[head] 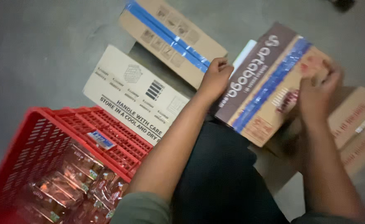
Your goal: The person transfers individually wrapped snack bars from a cardboard box into a red plastic basket. They arrange the items in rows within the basket, then close the empty box and move it aside. The person repeats this process with a second box of different snack bars, filling the basket further.
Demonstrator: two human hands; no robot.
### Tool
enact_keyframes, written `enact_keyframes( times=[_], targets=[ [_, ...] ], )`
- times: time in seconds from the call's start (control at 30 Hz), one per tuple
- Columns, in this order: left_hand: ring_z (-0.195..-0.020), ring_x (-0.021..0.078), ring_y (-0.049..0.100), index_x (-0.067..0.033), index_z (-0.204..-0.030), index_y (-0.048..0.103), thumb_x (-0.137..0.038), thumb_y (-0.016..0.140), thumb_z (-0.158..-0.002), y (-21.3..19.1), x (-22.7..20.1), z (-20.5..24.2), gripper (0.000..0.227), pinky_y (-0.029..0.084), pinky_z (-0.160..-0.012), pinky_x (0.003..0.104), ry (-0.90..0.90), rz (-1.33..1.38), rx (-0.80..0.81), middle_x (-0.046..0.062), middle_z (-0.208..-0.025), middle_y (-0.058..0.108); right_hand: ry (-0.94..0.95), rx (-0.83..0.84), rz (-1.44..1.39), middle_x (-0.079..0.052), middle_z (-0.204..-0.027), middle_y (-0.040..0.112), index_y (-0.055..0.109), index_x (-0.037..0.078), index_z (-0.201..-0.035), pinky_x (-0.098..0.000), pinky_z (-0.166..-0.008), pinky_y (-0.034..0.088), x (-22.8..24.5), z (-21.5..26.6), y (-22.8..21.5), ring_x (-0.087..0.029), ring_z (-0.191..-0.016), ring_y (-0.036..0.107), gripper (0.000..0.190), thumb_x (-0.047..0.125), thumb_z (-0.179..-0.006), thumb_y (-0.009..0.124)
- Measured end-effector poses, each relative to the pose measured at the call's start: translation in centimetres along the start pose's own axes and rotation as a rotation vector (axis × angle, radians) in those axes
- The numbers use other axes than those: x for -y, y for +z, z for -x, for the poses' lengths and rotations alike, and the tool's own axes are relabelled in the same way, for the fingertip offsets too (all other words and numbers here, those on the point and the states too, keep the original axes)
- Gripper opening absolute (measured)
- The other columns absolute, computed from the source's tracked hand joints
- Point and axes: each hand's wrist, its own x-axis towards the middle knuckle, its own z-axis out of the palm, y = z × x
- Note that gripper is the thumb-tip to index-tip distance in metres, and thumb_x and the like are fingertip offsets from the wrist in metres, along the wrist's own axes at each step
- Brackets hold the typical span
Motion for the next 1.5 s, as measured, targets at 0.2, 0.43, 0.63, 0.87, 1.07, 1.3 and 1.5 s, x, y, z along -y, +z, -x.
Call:
enact_keyframes(
  times=[0.2, 0.43, 0.63, 0.87, 1.07, 1.3, 1.5],
  targets=[
    [-0.135, 0.0307, 0.059, -0.012, -0.153, 0.047, -0.047, 0.063, -0.09, 6.4, 7.6, -7.3, 0.074, 0.045, -0.115, 0.052, 0.133, -0.19, -0.032, 0.02, -0.149, 0.056, 0.566, 0.061, 0.197, -0.018, -0.075, 0.057, 0.06, 0.002, -0.098, -0.053, -0.062, 0.046, -6.2, 9.6, 1.7, -0.045, -0.072, 0.064, 0.033, 0.011, -0.079, 0.086],
    [-0.143, 0.0447, 0.046, 0.0032, -0.148, 0.045, -0.036, 0.058, -0.093, 4.2, 9.5, -6.4, 0.068, 0.033, -0.124, 0.054, 0.35, -0.546, 0.029, 0.033, -0.145, 0.053, 0.939, 0.242, -0.308, -0.041, -0.15, 0.034, 0.02, -0.009, -0.152, -0.0626, -0.12, 0.03, 3.4, 8.7, 1.2, -0.055, -0.145, 0.032, 0.072, 0.025, -0.104, 0.062],
    [-0.142, 0.0412, 0.049, -0.0014, -0.153, 0.043, -0.045, 0.062, -0.091, 3.4, 11.8, -8.6, 0.078, 0.037, -0.121, 0.053, 0.183, -0.654, 0.102, 0.03, -0.147, 0.054, 1.008, 0.212, -0.272, -0.029, -0.137, 0.055, 0.045, 0.003, -0.143, -0.0582, -0.113, 0.038, 1.9, 11.1, 2.5, -0.045, -0.137, 0.049, 0.052, 0.041, -0.109, 0.055],
    [-0.134, 0.0377, 0.057, -0.0155, -0.145, 0.056, -0.049, 0.066, -0.088, 3.0, 10.0, -7.3, 0.067, 0.043, -0.116, 0.052, 0.195, -0.706, 0.135, 0.02, -0.137, 0.066, 0.924, -0.027, -0.385, -0.009, -0.109, 0.064, 0.056, 0.009, -0.122, -0.0421, -0.094, 0.048, 3.1, 11.1, 4.1, -0.021, -0.103, 0.059, 0.028, 0.022, -0.101, 0.07],
    [-0.121, 0.0461, 0.063, -0.0052, -0.121, 0.069, -0.035, 0.068, -0.089, 1.7, 7.0, -3.9, 0.044, 0.049, -0.104, 0.059, 0.404, -0.631, 0.127, 0.025, -0.117, 0.072, 0.818, 0.063, -0.343, -0.017, -0.114, 0.061, 0.057, -0.001, -0.129, -0.0477, -0.103, 0.043, 5.3, 7.9, 1.1, -0.029, -0.112, 0.058, 0.035, 0.024, -0.105, 0.066],
    [-0.124, 0.0418, 0.063, -0.0092, -0.136, 0.062, -0.031, 0.068, -0.093, -1.2, 2.8, 0.5, 0.049, 0.053, -0.102, 0.054, 0.498, -0.299, -0.163, 0.02, -0.125, 0.072, 0.44, 0.167, -0.388, -0.022, -0.113, 0.06, 0.052, 0.0, -0.135, -0.059, -0.098, 0.044, 9.9, -2.8, -0.5, -0.041, -0.112, 0.061, 0.03, 0.015, -0.109, 0.058],
    [-0.119, 0.02, 0.069, -0.0114, -0.131, 0.063, -0.029, 0.061, -0.094, -8.2, 1.1, 8.4, 0.041, 0.051, -0.101, 0.034, 0.693, -0.067, -0.485, 0.005, -0.125, 0.074, 0.039, 0.409, -0.268, -0.016, -0.121, 0.067, 0.057, 0.006, -0.134, -0.0438, -0.089, 0.047, 20.1, -11.9, 1.7, -0.03, -0.107, 0.062, 0.041, 0.026, -0.099, 0.053]
  ],
)
